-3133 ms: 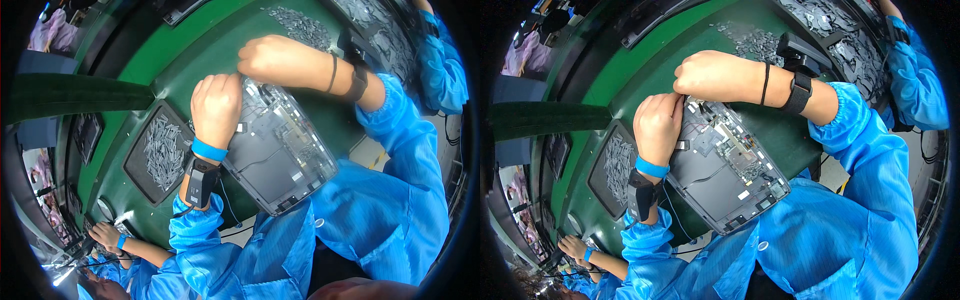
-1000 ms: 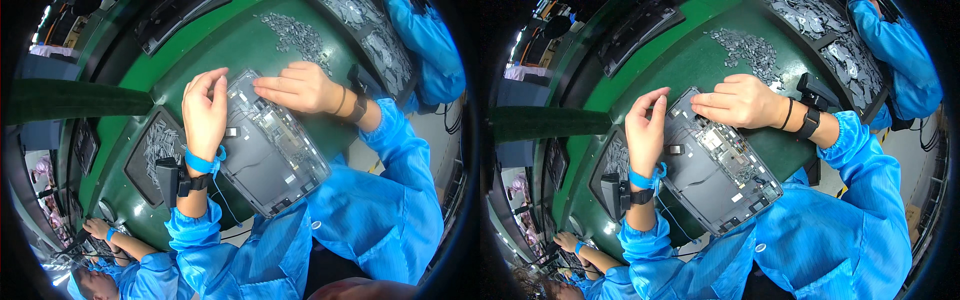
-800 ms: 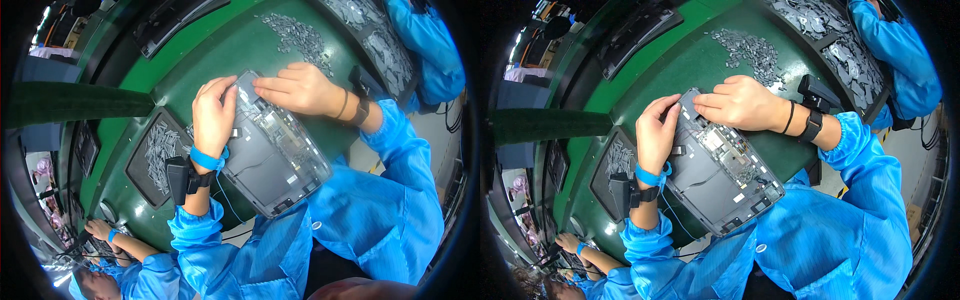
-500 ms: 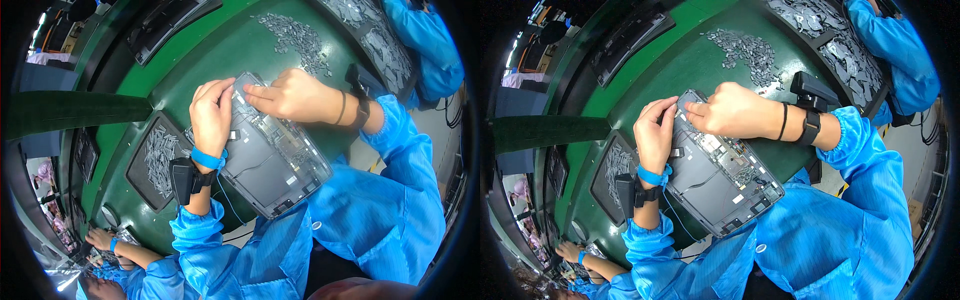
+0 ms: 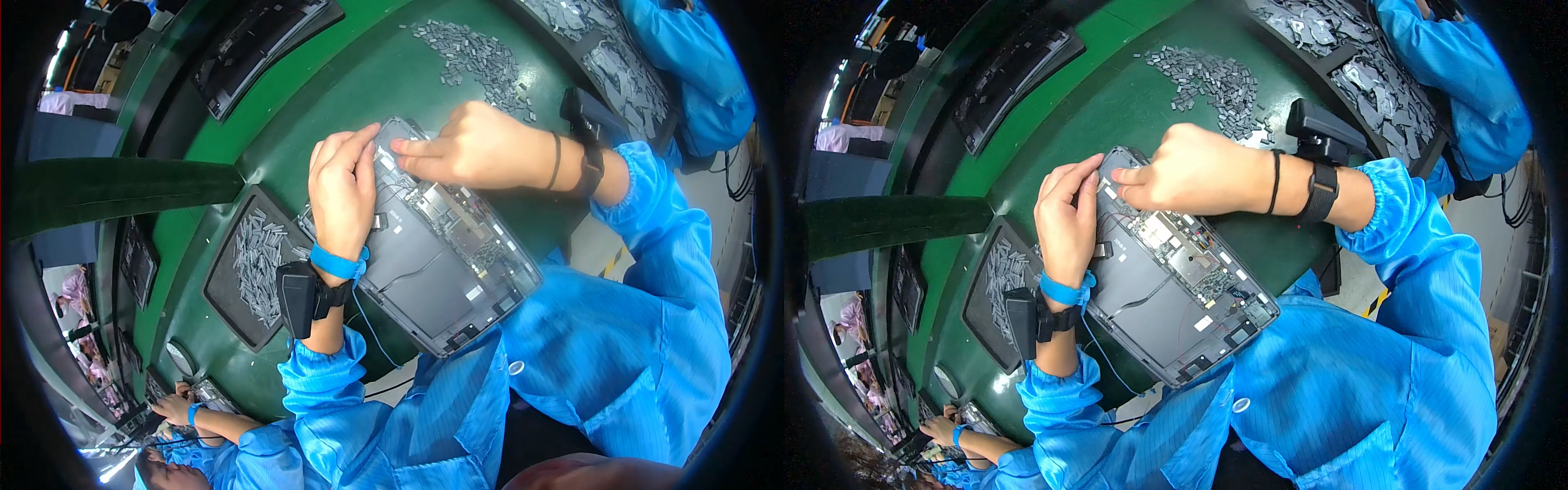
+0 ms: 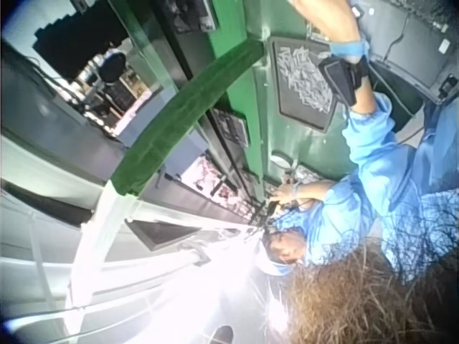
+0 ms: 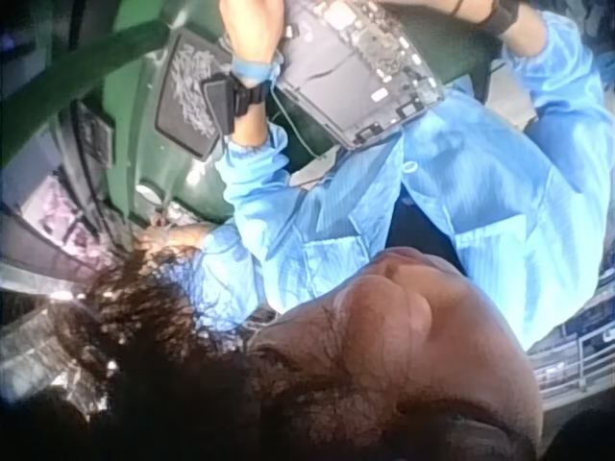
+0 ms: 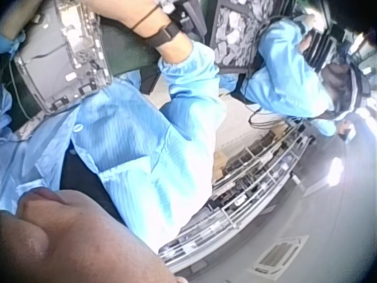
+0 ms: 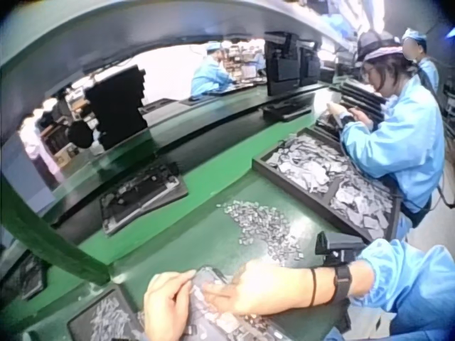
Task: The person assembles the internal components of a laptop chassis by hand, installing internal cables, a circuit board, screws, and a thermal shield.
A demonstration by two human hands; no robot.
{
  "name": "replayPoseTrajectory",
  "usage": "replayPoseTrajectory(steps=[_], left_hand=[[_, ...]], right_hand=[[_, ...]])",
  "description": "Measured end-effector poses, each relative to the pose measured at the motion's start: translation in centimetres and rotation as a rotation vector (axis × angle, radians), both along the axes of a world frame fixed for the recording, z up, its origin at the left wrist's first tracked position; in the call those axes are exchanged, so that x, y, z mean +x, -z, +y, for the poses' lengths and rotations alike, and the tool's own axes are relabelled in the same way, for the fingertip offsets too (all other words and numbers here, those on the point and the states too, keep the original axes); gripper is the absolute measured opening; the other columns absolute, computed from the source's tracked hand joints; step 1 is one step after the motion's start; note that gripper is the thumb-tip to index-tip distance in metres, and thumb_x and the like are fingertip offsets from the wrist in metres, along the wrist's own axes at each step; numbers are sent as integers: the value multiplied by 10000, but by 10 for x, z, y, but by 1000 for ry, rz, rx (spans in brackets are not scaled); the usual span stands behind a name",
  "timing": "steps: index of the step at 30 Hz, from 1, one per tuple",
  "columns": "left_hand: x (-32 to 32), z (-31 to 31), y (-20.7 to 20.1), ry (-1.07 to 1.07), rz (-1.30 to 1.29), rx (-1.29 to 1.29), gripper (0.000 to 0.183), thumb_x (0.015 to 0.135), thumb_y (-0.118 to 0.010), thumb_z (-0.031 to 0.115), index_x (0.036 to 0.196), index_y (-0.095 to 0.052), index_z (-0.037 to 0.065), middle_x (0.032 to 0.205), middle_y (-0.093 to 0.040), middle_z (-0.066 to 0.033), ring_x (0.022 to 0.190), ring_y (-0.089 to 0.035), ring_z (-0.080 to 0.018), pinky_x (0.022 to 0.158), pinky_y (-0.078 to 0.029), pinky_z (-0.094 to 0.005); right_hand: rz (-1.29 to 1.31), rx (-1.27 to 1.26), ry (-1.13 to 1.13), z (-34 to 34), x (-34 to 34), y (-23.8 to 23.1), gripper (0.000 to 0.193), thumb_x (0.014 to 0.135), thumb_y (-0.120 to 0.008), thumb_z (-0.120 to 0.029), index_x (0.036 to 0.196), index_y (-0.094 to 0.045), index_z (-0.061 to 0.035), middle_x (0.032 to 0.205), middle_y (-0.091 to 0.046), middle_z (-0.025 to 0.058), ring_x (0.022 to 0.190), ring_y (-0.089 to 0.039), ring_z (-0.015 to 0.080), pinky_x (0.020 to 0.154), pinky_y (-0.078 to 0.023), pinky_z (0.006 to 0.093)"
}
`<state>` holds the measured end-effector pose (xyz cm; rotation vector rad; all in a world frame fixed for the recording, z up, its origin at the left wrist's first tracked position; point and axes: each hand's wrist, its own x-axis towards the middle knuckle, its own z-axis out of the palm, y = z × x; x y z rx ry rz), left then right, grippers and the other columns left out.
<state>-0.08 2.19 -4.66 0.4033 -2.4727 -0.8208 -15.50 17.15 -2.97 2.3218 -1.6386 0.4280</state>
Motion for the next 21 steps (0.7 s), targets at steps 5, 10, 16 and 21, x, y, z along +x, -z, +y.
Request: replayPoseTrajectory(steps=[5,10,16,21], left_hand=[[-4,0,2,35,23,10,192,855,-611,8,1023,-702,27,912,-624,-124,880,-574,-291,800,-471,-373],[-3,1,3,21,17,8,210,855,-607,3,1040,-700,38,913,-620,-126,880,-573,-294,802,-471,-374],[-2,0,3,23,12,2,226,848,-604,-8,1048,-698,42,911,-618,-128,886,-573,-297,807,-472,-375],[-2,-2,4,26,8,2,235,842,-605,-12,1051,-698,42,915,-621,-126,883,-572,-295,804,-473,-374]], right_hand=[[-74,-33,-57,1,-10,4,299,734,-631,-121,1018,-690,-49,1114,-698,75,529,-633,158,475,-483,298],[129,-15,240,4,35,-6,237,753,-620,-129,919,-660,35,1003,-700,188,570,-676,172,466,-502,298],[39,27,127,1,15,-10,213,753,-621,-91,904,-684,45,998,-699,225,593,-688,211,469,-520,311],[73,67,205,-6,29,-14,181,727,-639,-104,848,-700,17,934,-706,214,638,-691,214,495,-521,314]])
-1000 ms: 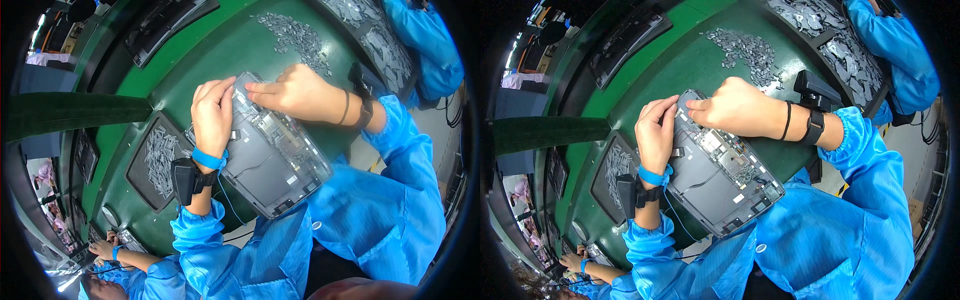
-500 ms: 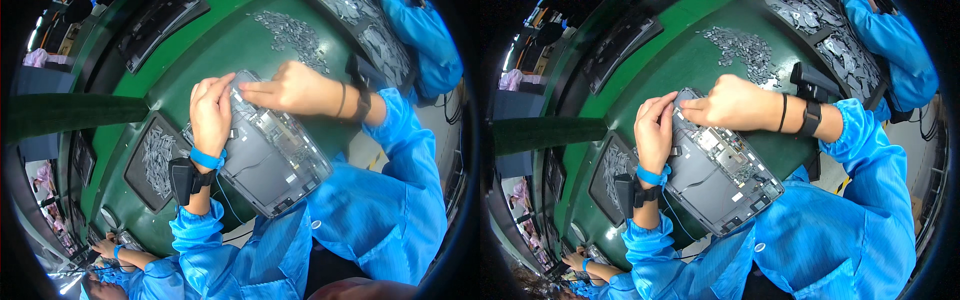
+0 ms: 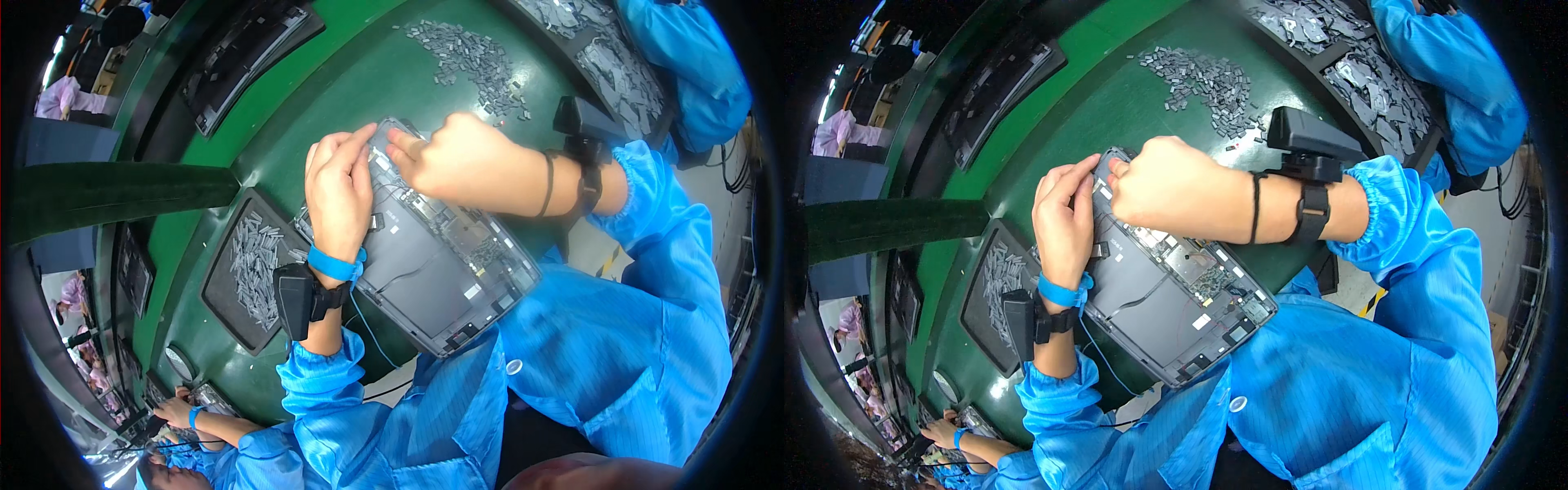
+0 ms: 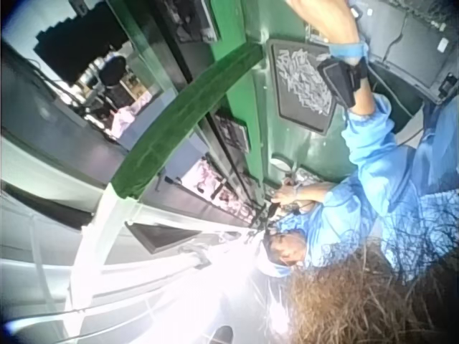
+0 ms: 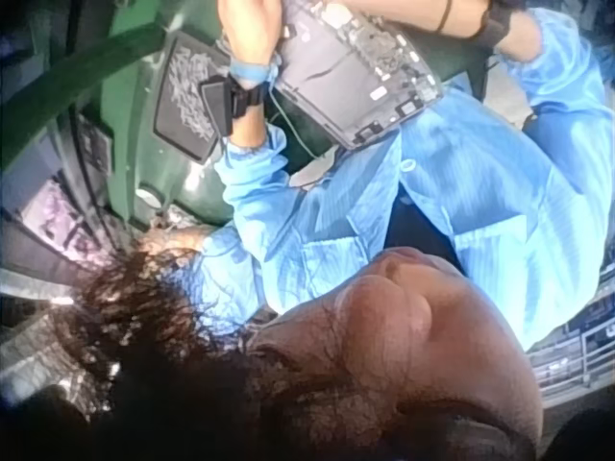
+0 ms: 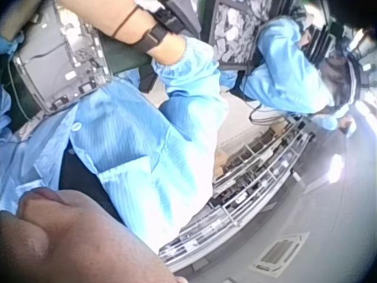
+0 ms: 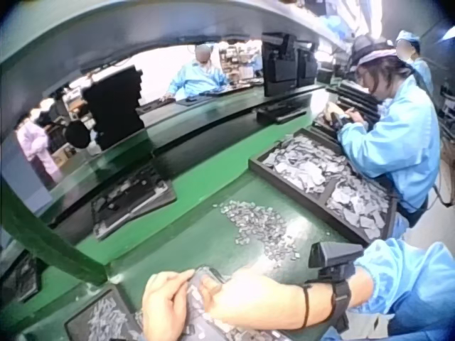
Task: The person assembles the internal components of a laptop chassis by hand, installing internal cables, a circuit board, screws, and a thermal shield.
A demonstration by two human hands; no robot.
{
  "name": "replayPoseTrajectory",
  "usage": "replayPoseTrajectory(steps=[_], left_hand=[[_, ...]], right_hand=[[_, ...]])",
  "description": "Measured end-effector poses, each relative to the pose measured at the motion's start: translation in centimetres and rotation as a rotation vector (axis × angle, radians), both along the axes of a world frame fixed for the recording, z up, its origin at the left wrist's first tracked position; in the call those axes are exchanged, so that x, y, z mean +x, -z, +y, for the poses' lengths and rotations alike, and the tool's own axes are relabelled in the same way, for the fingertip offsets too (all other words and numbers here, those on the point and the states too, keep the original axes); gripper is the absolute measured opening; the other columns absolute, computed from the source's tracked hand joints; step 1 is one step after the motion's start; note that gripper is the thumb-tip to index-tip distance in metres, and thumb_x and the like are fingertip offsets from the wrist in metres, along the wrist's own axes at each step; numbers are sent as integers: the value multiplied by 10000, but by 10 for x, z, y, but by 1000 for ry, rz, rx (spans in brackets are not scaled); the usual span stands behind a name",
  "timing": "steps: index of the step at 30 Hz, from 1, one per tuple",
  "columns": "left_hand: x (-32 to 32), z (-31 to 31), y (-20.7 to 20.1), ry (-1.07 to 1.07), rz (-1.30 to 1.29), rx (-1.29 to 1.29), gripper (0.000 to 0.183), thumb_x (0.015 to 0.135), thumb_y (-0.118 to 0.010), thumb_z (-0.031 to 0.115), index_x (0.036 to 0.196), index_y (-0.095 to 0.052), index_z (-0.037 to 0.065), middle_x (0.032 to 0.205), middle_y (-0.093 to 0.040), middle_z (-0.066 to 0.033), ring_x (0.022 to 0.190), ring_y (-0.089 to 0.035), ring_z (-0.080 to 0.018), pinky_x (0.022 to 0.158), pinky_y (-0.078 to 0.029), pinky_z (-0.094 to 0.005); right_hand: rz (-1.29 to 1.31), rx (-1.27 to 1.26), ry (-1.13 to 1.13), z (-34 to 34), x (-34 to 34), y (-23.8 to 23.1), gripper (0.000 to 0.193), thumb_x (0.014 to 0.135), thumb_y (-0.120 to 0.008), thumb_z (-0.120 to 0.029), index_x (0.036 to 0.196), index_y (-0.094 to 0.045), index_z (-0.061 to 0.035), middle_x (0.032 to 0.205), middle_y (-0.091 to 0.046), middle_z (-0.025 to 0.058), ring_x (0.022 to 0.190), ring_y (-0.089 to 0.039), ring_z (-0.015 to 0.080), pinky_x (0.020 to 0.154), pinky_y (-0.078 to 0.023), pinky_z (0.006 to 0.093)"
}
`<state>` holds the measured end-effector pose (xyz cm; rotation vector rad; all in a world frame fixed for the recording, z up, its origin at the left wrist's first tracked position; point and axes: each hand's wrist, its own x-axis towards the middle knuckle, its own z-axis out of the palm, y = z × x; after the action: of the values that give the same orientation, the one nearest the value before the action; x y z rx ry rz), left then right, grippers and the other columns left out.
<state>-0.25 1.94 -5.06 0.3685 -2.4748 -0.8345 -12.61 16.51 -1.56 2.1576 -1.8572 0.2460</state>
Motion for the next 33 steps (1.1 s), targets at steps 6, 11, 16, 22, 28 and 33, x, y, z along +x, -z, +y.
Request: replayPoseTrajectory(steps=[6,11,16,22,28,33], left_hand=[[1,0,0,-14,1,-2,233,846,-598,-15,1051,-696,35,927,-626,-128,889,-575,-298,808,-473,-376],[1,0,2,0,5,-18,241,852,-584,-15,1065,-689,32,932,-622,-132,894,-573,-300,817,-470,-384],[1,0,0,-3,-17,-20,248,857,-575,-17,1073,-686,32,935,-618,-133,897,-571,-303,821,-468,-389],[5,-4,-1,-48,-24,19,242,871,-566,-10,1080,-681,25,951,-623,-135,912,-575,-308,833,-468,-387],[2,-4,-3,-26,-42,62,230,881,-558,2,1077,-679,15,975,-637,-141,931,-584,-311,835,-475,-383],[3,-8,-15,-36,-85,121,200,907,-573,56,1062,-686,0,968,-662,-152,898,-643,-287,820,-501,-339]], right_hand=[[4,31,-30,-7,6,1,129,693,-645,-110,704,-704,4,830,-693,201,729,-688,236,533,-526,316],[40,16,-79,-4,-8,0,180,734,-631,-100,825,-691,44,835,-696,191,654,-692,235,496,-533,318],[12,-32,-96,-5,-11,5,218,777,-615,-88,924,-670,63,908,-694,212,589,-680,231,463,-532,321],[51,-193,-41,-9,4,18,173,750,-629,-120,825,-676,28,858,-681,126,576,-647,167,448,-476,281],[47,-393,-106,-11,5,32,156,692,-631,-128,789,-672,-12,803,-631,52,700,-580,134,539,-442,268],[-22,-416,-146,7,2,20,168,703,-644,-144,823,-689,-35,894,-653,37,719,-562,127,552,-415,264]])
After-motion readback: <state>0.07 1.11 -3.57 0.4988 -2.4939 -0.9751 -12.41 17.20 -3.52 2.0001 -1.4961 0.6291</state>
